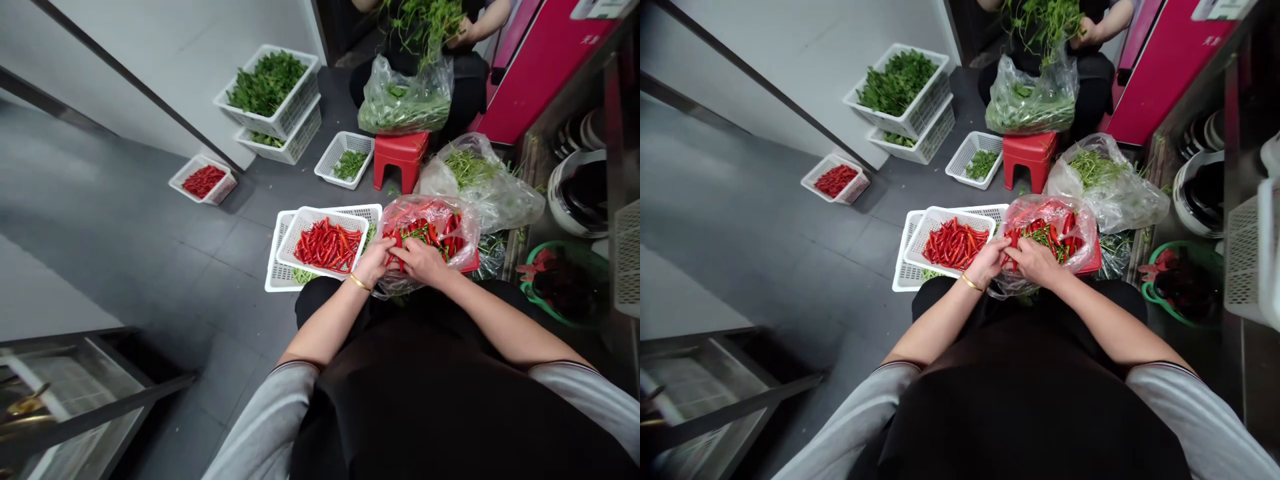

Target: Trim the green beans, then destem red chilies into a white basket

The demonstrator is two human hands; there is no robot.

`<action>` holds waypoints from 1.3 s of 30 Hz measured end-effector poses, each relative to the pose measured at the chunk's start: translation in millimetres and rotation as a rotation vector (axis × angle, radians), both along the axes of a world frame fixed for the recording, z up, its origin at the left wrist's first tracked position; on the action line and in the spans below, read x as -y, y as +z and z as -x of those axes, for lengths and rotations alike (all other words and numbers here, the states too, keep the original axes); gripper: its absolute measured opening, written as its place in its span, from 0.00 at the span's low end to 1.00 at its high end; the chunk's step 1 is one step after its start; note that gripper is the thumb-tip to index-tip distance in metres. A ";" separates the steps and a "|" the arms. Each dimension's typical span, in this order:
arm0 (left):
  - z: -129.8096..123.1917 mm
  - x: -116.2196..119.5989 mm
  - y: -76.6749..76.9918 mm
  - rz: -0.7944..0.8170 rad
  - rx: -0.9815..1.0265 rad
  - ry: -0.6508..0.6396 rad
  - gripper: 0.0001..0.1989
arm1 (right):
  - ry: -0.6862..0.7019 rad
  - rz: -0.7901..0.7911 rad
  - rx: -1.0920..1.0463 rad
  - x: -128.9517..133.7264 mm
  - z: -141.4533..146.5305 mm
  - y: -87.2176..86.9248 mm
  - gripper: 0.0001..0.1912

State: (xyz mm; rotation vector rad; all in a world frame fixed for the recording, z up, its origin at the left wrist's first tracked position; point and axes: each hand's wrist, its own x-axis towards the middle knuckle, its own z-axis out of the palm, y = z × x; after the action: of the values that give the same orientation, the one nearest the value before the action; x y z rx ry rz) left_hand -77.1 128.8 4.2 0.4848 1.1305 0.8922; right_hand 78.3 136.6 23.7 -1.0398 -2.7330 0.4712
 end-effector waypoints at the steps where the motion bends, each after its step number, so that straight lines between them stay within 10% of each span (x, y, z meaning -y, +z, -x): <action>1: -2.2 3.9 -2.7 0.013 0.020 0.042 0.12 | 0.066 -0.009 0.054 4.9 -0.9 -0.5 0.20; 4: -3.1 16.9 -6.2 -0.003 0.039 0.044 0.13 | 0.106 0.137 -0.080 5.2 -15.4 -4.9 0.18; 11: 3.6 31.1 10.4 -0.219 0.042 -0.230 0.16 | -0.371 0.804 -0.465 -25.5 -30.6 -7.2 0.30; 18: -5.2 32.6 15.3 -0.088 0.056 -0.171 0.15 | -0.266 0.050 0.136 -24.3 -1.0 7.4 0.25; 22: -11.0 31.0 9.6 -0.082 -0.064 -0.022 0.15 | -0.294 0.034 0.278 -31.8 16.4 8.9 0.21; 28: 11.5 29.8 10.9 -0.545 -0.167 -0.163 0.20 | -0.185 0.659 -0.327 -40.1 -1.0 20.5 0.24; 36: 15.3 38.5 30.4 -0.564 0.007 -0.306 0.20 | -0.164 1.209 -0.917 11.3 -1.1 22.8 0.27; 39: 15.0 36.5 31.1 -0.499 0.208 -0.137 0.21 | -0.276 1.052 -0.928 11.7 -0.6 11.9 0.25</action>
State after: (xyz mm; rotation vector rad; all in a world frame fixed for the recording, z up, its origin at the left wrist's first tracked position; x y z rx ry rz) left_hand -92.1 92.3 35.3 0.8457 0.6704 1.0784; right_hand 78.9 125.0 35.6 -0.9406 -1.4141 1.8493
